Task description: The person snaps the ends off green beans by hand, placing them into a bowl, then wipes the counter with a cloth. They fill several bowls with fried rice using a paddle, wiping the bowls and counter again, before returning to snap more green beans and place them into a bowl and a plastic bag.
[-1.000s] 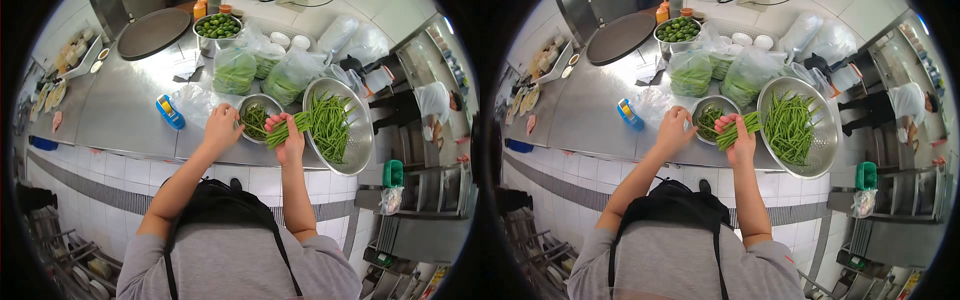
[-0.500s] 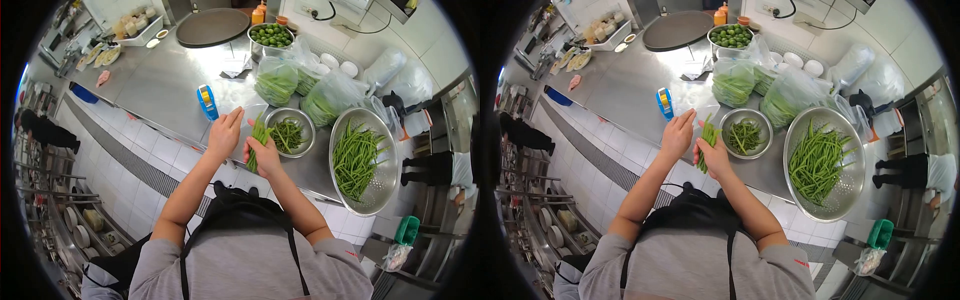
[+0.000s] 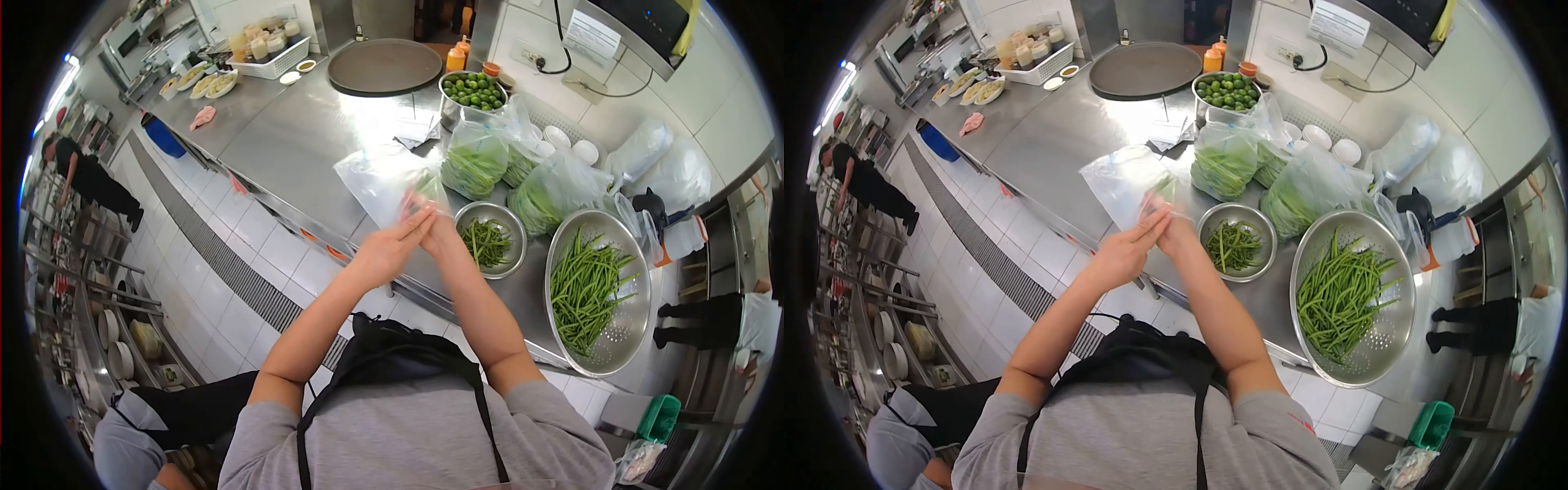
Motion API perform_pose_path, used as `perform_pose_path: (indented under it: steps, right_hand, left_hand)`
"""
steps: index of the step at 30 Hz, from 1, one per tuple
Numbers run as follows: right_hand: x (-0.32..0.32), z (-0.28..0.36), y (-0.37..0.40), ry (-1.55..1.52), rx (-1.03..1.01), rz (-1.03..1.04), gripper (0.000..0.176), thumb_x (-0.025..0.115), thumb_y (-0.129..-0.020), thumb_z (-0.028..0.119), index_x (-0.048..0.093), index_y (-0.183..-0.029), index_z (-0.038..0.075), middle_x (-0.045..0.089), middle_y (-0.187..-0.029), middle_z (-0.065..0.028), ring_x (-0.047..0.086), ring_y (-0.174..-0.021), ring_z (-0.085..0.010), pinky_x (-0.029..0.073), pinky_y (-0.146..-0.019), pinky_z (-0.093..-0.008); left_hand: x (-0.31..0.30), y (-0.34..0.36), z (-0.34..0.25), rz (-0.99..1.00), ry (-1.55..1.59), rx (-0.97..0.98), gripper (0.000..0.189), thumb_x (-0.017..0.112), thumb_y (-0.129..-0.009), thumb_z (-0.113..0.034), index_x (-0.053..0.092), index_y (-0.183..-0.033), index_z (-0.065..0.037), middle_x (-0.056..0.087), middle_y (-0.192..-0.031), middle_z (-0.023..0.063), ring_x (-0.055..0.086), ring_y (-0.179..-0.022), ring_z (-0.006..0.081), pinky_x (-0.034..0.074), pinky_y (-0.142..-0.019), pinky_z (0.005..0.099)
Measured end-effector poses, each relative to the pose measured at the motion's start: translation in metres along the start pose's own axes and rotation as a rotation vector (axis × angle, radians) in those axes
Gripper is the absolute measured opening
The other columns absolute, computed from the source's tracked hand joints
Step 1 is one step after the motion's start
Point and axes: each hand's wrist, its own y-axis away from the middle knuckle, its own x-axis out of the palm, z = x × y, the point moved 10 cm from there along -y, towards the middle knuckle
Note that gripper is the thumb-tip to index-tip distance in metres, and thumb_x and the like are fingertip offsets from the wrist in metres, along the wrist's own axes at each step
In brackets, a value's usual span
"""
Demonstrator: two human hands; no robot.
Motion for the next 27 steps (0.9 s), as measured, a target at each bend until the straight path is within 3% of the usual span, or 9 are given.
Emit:
perform_pose_path:
  steps: [4,8,11,14,19,20,22,24,27]
  right_hand:
    - [-0.072,-0.021,-0.123,0.094,-0.083,-0.063,0.012,0.050,-0.086,0.022,0.051,-0.089,0.010,0.052,-0.080,-0.0038,0.050,-0.069,-0.0147,0.044,-0.058,-0.0285]
    - [0.029,0.051,-0.023,0.290,-0.191,-0.381,0.016,0.045,-0.085,0.017,0.054,-0.089,0.004,0.055,-0.084,-0.0075,0.052,-0.071,-0.0165,0.044,-0.060,-0.0311]
    - [0.071,0.081,0.035,0.145,-0.446,-0.172,0.014,0.045,-0.086,0.009,0.051,-0.088,-0.003,0.056,-0.087,-0.0128,0.053,-0.070,-0.0188,0.045,-0.065,-0.0326]
    - [0.108,0.076,0.117,0.390,-0.485,0.037,0.012,0.050,-0.084,0.006,0.055,-0.077,-0.003,0.058,-0.083,-0.0092,0.051,-0.062,-0.0133,0.041,-0.058,-0.0257]
    - [-0.024,-0.044,0.150,1.333,-0.154,0.330,0.031,0.051,-0.087,0.016,0.050,-0.060,0.001,0.050,-0.054,-0.0042,0.044,-0.049,-0.0088,0.036,-0.049,-0.0219]
    - [-0.073,-0.062,0.152,1.360,0.001,0.171,0.029,0.050,-0.087,0.017,0.052,-0.062,0.001,0.051,-0.055,-0.0050,0.046,-0.050,-0.0109,0.037,-0.049,-0.0240]
    - [-0.153,-0.087,0.160,1.401,0.180,0.018,0.028,0.050,-0.087,0.017,0.054,-0.065,0.001,0.052,-0.056,-0.0058,0.049,-0.051,-0.0129,0.038,-0.049,-0.0261]
    - [-0.192,-0.071,0.166,1.603,-0.172,-0.123,0.024,0.049,-0.088,0.019,0.059,-0.074,0.002,0.053,-0.057,-0.0036,0.048,-0.046,-0.0108,0.039,-0.048,-0.0238]
    - [-0.259,-0.069,0.182,1.845,-0.258,-0.148,0.020,0.051,-0.086,0.019,0.061,-0.086,0.002,0.057,-0.060,-0.0064,0.052,-0.048,-0.0126,0.041,-0.047,-0.0243]
  left_hand:
    - [-0.005,-0.013,-0.002,-0.037,0.094,-0.121,0.064,0.046,-0.065,0.008,0.039,-0.127,-0.004,0.039,-0.131,0.0109,0.050,-0.107,0.0266,0.048,-0.078,0.0319]
    - [-0.027,-0.048,0.043,-0.210,0.098,-0.136,0.065,0.049,-0.066,0.006,0.031,-0.128,0.003,0.035,-0.132,0.0198,0.041,-0.116,0.0329,0.038,-0.093,0.0363]
    - [-0.042,-0.070,0.087,-0.129,0.262,-0.331,0.062,0.050,-0.065,0.006,0.036,-0.125,0.004,0.037,-0.130,0.0206,0.037,-0.120,0.0306,0.032,-0.099,0.0340]
    - [-0.050,-0.086,0.083,-0.273,0.164,-0.141,0.068,0.046,-0.061,0.007,0.036,-0.128,-0.003,0.040,-0.129,0.0172,0.042,-0.116,0.0304,0.036,-0.096,0.0330]
    - [-0.027,-0.065,0.052,-0.223,0.347,-0.093,0.048,0.056,-0.077,-0.014,0.043,-0.124,-0.009,0.049,-0.119,0.0138,0.049,-0.106,0.0299,0.040,-0.089,0.0337]
    - [-0.029,-0.053,0.060,-0.314,0.377,-0.068,0.040,0.059,-0.077,-0.028,0.053,-0.110,-0.006,0.057,-0.103,0.0145,0.058,-0.084,0.0261,0.046,-0.074,0.0330]
    - [-0.021,-0.020,0.090,-0.239,0.426,-0.306,0.031,0.060,-0.078,-0.026,0.057,-0.099,-0.005,0.058,-0.097,0.0125,0.058,-0.076,0.0227,0.045,-0.068,0.0308]
    - [-0.003,0.022,0.114,-0.159,0.471,-0.561,0.024,0.060,-0.078,-0.024,0.061,-0.088,-0.003,0.059,-0.091,0.0105,0.057,-0.069,0.0193,0.045,-0.061,0.0286]
    - [-0.024,0.083,0.109,-0.603,0.399,-0.591,0.023,0.063,-0.077,-0.021,0.059,-0.067,-0.001,0.060,-0.079,0.0080,0.053,-0.059,0.0157,0.043,-0.054,0.0262]
